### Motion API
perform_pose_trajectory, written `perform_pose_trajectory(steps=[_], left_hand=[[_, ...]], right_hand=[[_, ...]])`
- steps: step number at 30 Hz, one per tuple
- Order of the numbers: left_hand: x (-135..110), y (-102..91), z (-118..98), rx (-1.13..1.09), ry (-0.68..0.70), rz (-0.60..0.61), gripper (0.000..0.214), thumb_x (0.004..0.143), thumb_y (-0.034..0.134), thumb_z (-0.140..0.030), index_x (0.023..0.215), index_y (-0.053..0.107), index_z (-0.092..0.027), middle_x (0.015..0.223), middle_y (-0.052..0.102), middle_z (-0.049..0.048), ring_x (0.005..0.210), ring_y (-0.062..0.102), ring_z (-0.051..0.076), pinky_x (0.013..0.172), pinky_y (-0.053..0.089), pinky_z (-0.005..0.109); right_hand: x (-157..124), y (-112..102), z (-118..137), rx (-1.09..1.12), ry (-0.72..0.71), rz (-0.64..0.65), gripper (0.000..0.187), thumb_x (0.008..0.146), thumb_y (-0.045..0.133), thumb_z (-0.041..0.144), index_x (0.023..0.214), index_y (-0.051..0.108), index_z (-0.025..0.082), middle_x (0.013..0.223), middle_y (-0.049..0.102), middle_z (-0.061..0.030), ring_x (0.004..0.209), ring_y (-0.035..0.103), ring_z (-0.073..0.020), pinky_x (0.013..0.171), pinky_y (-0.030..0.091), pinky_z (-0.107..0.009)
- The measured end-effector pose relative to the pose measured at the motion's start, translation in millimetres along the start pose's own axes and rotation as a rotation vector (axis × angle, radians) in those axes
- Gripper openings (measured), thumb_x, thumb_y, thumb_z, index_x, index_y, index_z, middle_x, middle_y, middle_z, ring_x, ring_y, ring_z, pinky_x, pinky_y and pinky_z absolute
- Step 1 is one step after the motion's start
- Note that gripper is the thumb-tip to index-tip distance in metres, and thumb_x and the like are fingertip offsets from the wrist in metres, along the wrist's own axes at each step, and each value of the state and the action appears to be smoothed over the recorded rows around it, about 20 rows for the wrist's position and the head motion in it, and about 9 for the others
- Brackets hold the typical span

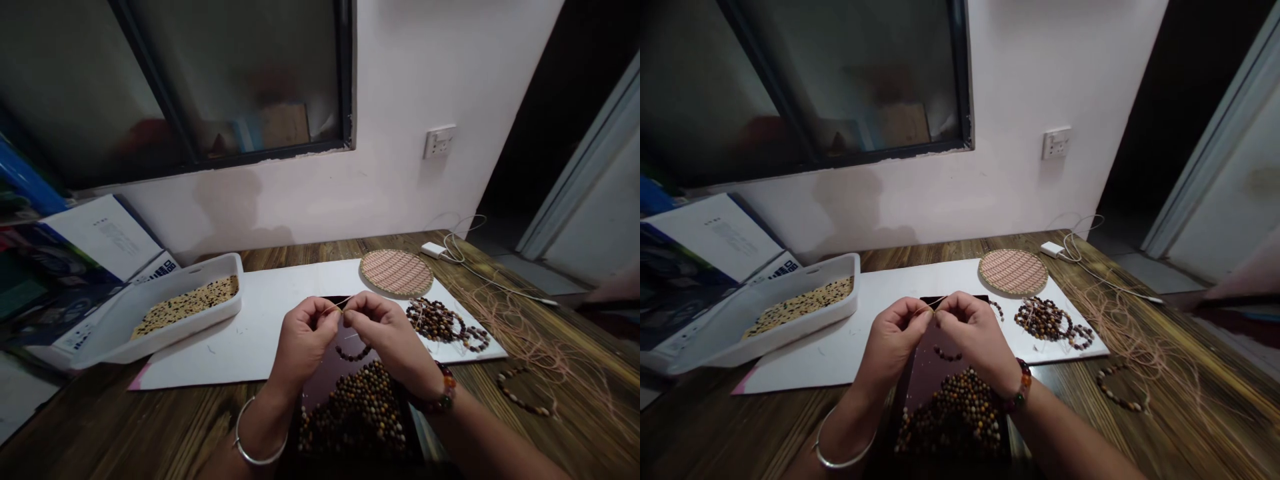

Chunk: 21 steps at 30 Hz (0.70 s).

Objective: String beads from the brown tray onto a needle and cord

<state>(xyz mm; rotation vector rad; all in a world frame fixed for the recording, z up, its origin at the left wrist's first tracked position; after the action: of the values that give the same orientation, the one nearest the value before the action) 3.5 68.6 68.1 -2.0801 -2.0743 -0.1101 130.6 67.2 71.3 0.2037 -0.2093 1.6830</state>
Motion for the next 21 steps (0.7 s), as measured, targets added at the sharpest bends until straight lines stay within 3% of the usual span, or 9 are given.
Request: perform_pose_trajectory(steps=[4, 9, 21], left_hand=[[1.6, -0.1, 1.9, -0.060, -0.013, 0.003, 0.014, 0.070, 0.059, -0.027, 0.066, 0.056, -0.015, 0.059, 0.048, -0.0040, 0.053, 0.039, 0.007, 0.050, 0.033, 0.019], [1.4, 0.5, 1.2, -0.059, -0.025, 0.017, 0.016, 0.069, 0.062, -0.028, 0.065, 0.055, -0.015, 0.057, 0.046, -0.0047, 0.053, 0.038, 0.007, 0.050, 0.032, 0.019], [2.3, 0.8, 3.1, -0.111, -0.035, 0.000, 0.014, 0.069, 0.063, -0.027, 0.066, 0.059, -0.015, 0.057, 0.051, -0.0040, 0.053, 0.040, 0.007, 0.051, 0.033, 0.019]], right_hand=[[1.1, 0.9, -3.1, 0.124, 0.090, -0.017, 0.011, 0.071, 0.058, 0.025, 0.065, 0.055, 0.017, 0.053, 0.044, 0.0066, 0.044, 0.031, -0.0048, 0.042, 0.027, -0.019], [1.5, 0.7, -3.7, 0.179, 0.086, -0.041, 0.011, 0.072, 0.060, 0.027, 0.067, 0.056, 0.018, 0.050, 0.040, 0.0082, 0.043, 0.028, -0.0045, 0.041, 0.025, -0.019], [1.0, 1.6, -3.9, 0.045, -0.008, -0.039, 0.010, 0.075, 0.057, 0.025, 0.069, 0.056, 0.018, 0.058, 0.047, 0.0048, 0.049, 0.036, -0.0062, 0.044, 0.030, -0.019]])
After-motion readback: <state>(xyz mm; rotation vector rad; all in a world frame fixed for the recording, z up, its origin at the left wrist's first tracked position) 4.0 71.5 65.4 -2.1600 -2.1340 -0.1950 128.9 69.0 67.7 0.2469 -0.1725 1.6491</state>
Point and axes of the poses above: each hand's wrist, its own x-axis towards the middle knuckle, its own y-axis out of the palm, z = x × y, the point moved 5 cm from there along x, towards the middle knuckle
